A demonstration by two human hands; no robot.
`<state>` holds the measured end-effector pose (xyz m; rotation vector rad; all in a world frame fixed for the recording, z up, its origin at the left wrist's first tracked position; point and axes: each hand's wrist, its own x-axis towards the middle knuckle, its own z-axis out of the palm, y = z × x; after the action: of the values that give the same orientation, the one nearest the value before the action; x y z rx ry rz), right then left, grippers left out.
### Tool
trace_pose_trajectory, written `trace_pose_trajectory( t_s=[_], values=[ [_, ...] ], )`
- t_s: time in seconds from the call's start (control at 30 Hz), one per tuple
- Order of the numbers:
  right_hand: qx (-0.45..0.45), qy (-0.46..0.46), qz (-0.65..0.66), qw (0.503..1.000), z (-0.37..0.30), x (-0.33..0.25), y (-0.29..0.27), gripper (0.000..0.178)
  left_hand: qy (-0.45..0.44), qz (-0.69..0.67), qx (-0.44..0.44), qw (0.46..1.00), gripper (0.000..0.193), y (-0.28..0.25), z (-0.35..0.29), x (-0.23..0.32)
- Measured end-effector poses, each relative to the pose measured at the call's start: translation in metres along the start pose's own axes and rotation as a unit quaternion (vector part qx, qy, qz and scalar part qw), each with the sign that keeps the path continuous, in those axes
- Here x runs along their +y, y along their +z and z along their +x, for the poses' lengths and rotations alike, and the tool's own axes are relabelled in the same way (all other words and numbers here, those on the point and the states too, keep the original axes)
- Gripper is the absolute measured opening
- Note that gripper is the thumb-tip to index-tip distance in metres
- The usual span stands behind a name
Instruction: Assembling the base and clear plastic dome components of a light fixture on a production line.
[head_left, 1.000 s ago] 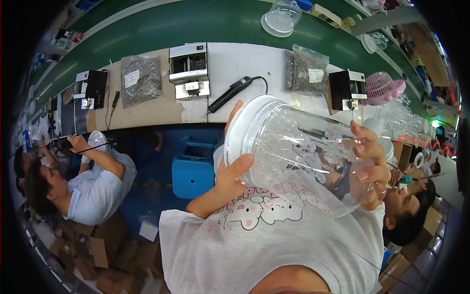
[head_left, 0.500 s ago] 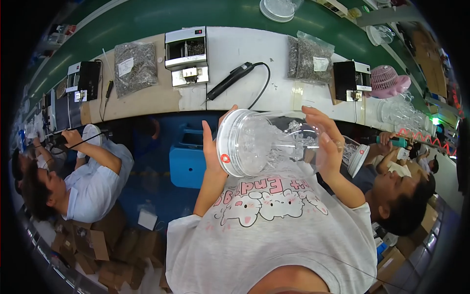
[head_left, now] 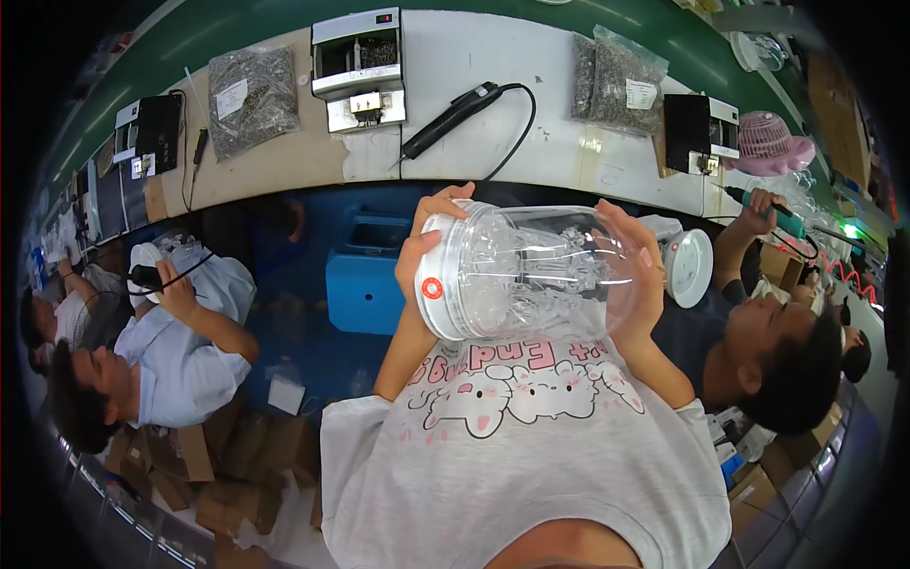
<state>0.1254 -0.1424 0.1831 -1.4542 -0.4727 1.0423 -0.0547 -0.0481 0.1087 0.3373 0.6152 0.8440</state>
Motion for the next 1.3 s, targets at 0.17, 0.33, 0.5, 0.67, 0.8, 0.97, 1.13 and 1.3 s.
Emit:
trace_pose_trajectory(
  t_s=[0.17,0.33,0.5,0.67,0.8,0.97,1.13,1.3],
  values=[
    [-0.126,-0.073,-0.105,0.984,0.003,-0.01,-0.007,0.066,-0.027,-0.027,0.037,0.999,0.039,0.007,-0.004,0.013],
    [-0.094,-0.148,-0.089,0.981,0.003,-0.017,-0.004,0.063,-0.051,-0.034,0.037,0.997,0.038,0.019,-0.005,0.017],
    [-0.037,-0.132,-0.023,0.99,0.004,-0.027,0.005,0.053,-0.052,-0.055,0.058,0.995,0.034,0.035,0.001,0.026],
    [-0.041,-0.14,-0.015,0.989,0.007,-0.034,0.007,0.05,-0.005,-0.054,0.045,0.998,0.039,0.038,0.0,0.03],
    [-0.076,-0.162,-0.021,0.984,0.007,-0.034,0.008,0.05,0.028,-0.042,0.015,0.999,0.039,0.044,0.0,0.034],
    [-0.072,-0.167,-0.056,0.982,0.004,-0.036,0.009,0.049,0.003,-0.015,0.007,1.0,0.043,0.045,0.0,0.041],
    [-0.086,-0.198,-0.069,0.974,0.001,-0.034,0.005,0.051,0.018,-0.015,-0.017,1.0,0.042,0.044,0.002,0.042],
    [-0.111,-0.215,-0.104,0.965,0.007,-0.039,0.005,0.056,0.021,-0.003,-0.041,0.999,0.041,0.04,0.009,0.038]
  ],
)
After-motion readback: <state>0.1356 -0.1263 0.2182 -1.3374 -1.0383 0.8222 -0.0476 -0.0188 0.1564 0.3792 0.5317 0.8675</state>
